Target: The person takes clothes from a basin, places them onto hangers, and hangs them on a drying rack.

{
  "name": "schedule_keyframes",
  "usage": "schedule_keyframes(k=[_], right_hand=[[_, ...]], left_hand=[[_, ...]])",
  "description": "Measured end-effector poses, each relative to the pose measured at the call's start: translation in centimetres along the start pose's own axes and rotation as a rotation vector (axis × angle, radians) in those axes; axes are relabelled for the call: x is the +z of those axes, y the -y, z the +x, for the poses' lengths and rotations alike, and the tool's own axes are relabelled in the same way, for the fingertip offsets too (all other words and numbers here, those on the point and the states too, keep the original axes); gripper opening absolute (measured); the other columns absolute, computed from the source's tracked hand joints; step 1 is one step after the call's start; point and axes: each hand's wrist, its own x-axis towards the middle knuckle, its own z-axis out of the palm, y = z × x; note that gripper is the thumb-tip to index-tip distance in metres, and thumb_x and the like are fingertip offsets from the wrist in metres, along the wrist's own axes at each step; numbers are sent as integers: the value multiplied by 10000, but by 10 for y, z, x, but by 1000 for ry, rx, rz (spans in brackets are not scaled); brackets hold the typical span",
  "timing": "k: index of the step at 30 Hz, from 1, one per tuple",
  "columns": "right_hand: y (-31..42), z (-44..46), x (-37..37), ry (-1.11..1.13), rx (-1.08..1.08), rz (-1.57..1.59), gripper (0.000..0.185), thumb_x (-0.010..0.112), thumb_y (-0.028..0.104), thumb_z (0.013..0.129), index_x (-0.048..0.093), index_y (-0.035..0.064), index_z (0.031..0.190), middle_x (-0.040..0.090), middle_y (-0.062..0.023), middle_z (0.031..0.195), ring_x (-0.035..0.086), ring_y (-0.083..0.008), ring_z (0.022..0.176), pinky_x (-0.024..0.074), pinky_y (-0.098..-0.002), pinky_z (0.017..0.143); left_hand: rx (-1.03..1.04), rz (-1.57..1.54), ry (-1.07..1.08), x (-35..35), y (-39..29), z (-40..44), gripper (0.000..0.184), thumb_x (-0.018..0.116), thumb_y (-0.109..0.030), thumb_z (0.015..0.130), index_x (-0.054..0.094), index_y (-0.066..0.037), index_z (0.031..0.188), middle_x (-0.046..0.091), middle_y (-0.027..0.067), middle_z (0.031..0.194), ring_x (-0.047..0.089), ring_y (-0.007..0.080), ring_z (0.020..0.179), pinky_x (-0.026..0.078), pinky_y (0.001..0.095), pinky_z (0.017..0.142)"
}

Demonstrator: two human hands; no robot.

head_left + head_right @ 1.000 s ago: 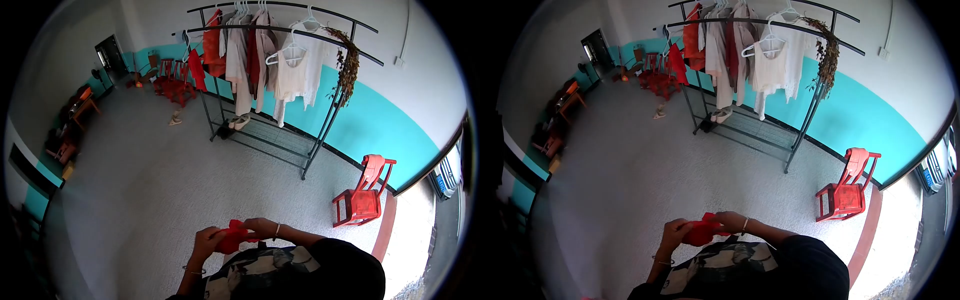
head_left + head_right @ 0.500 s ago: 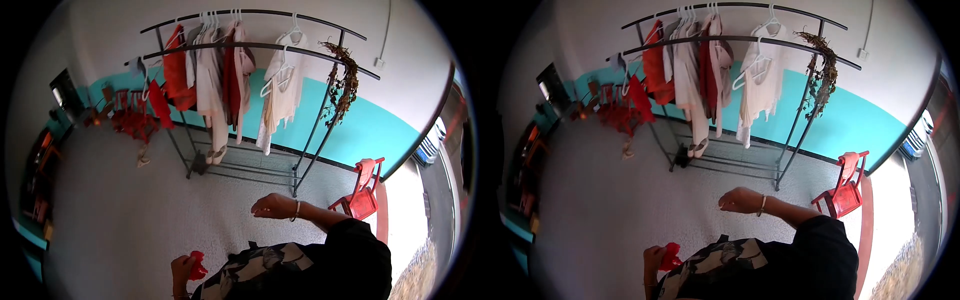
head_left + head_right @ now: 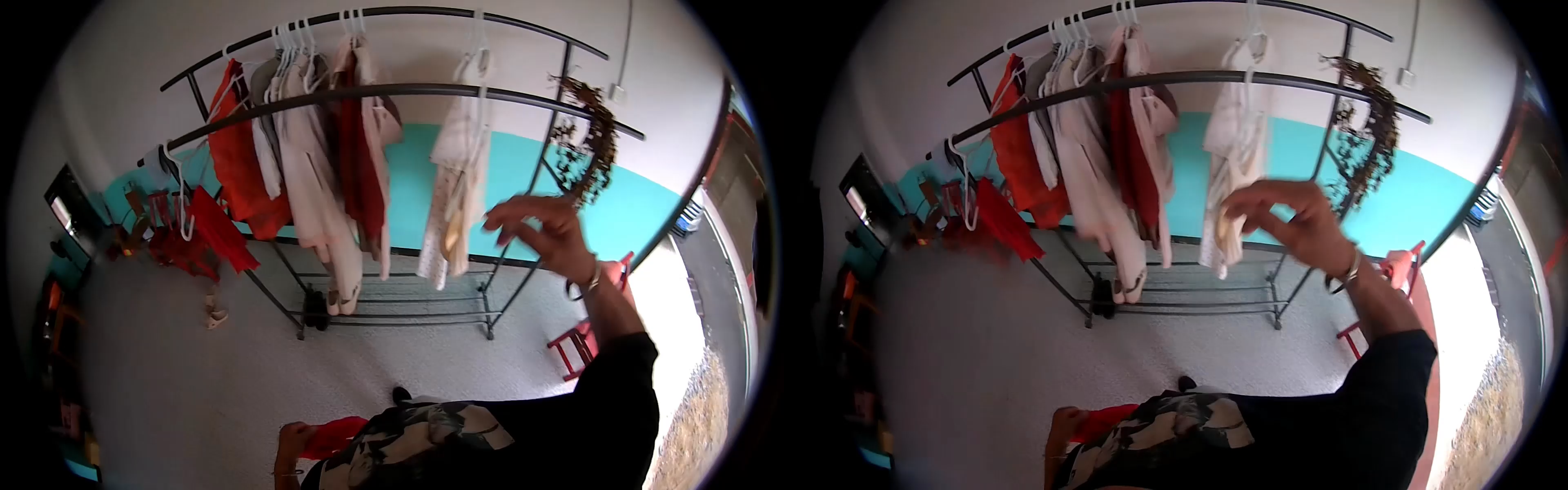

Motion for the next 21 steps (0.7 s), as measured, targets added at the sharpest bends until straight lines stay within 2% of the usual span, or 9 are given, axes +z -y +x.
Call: schedule_keyframes(k=[2, 5, 8, 10, 11, 12, 14, 17, 21], right_hand=[[-11, 47, -19, -61, -44, -58, 206, 539, 85, 904, 628, 37, 1083, 679, -113, 918, 668, -157, 786, 567, -272, 656], [-29, 126, -43, -114, -134, -303, 223, 545, 107, 907, 621, 38, 1105, 681, -96, 909, 670, -157, 852, 567, -267, 707], [-56, 204, -65, -61, -233, -460, 218, 543, 135, 917, 620, 13, 1081, 667, -96, 920, 656, -144, 846, 549, -251, 723], [-80, 257, -61, -34, -346, -483, 203, 554, 142, 910, 631, 11, 1044, 664, -97, 934, 647, -154, 800, 539, -273, 721], [-88, 280, -56, -21, -381, -482, 199, 562, 146, 904, 634, 16, 1037, 665, -94, 930, 645, -157, 785, 536, -283, 724], [-97, 303, -50, 26, -360, -550, 201, 560, 130, 905, 626, 12, 1053, 659, -95, 970, 643, -167, 835, 532, -288, 751], [-112, 343, -32, 120, -314, -686, 211, 556, 97, 905, 610, 5, 1086, 648, -97, 1049, 638, -188, 934, 525, -300, 805], [-128, 393, 14, 212, -369, -777, 162, 554, 81, 896, 614, 19, 1033, 642, -96, 998, 630, -209, 896, 509, -302, 816], [-156, 462, 67, 277, -445, -820, 149, 550, 118, 870, 623, 26, 961, 650, -143, 931, 628, -297, 833, 497, -353, 759]], left_hand=[[-55, -122, 40, -8, 0, 28, 302, 657, -252, 781, 630, 40, 708, 554, 59, 566, 464, 125, 513, 397, 322, 500], [-136, 65, 76, -24, -3, 75, 273, 654, -223, 817, 675, 45, 772, 622, 106, 699, 517, 141, 600, 431, 313, 561], [-98, -48, 42, -32, 37, 122, 267, 675, -215, 796, 676, 51, 774, 631, 102, 697, 532, 144, 604, 434, 316, 565], [-54, 44, 2, -36, 54, 144, 331, 679, -296, 765, 649, 27, 702, 569, 136, 596, 527, 185, 538, 408, 353, 527], [-28, 92, -21, -37, 59, 154, 365, 681, -337, 749, 635, 15, 666, 539, 153, 546, 525, 205, 506, 395, 372, 508], [-63, 29, -24, -38, 64, 162, 382, 673, -359, 748, 637, 13, 669, 568, 171, 575, 555, 241, 522, 401, 391, 517], [-40, 30, -12, -43, 80, 185, 373, 672, -357, 749, 650, 10, 689, 580, 172, 590, 564, 245, 536, 413, 390, 534], [17, 51, -36, -73, 40, 200, 368, 669, -351, 750, 656, 15, 710, 592, 177, 609, 577, 253, 560, 429, 391, 558], [83, 64, -33, -104, 41, 242, 364, 666, -346, 752, 659, 18, 724, 602, 180, 627, 584, 258, 573, 437, 392, 569]])
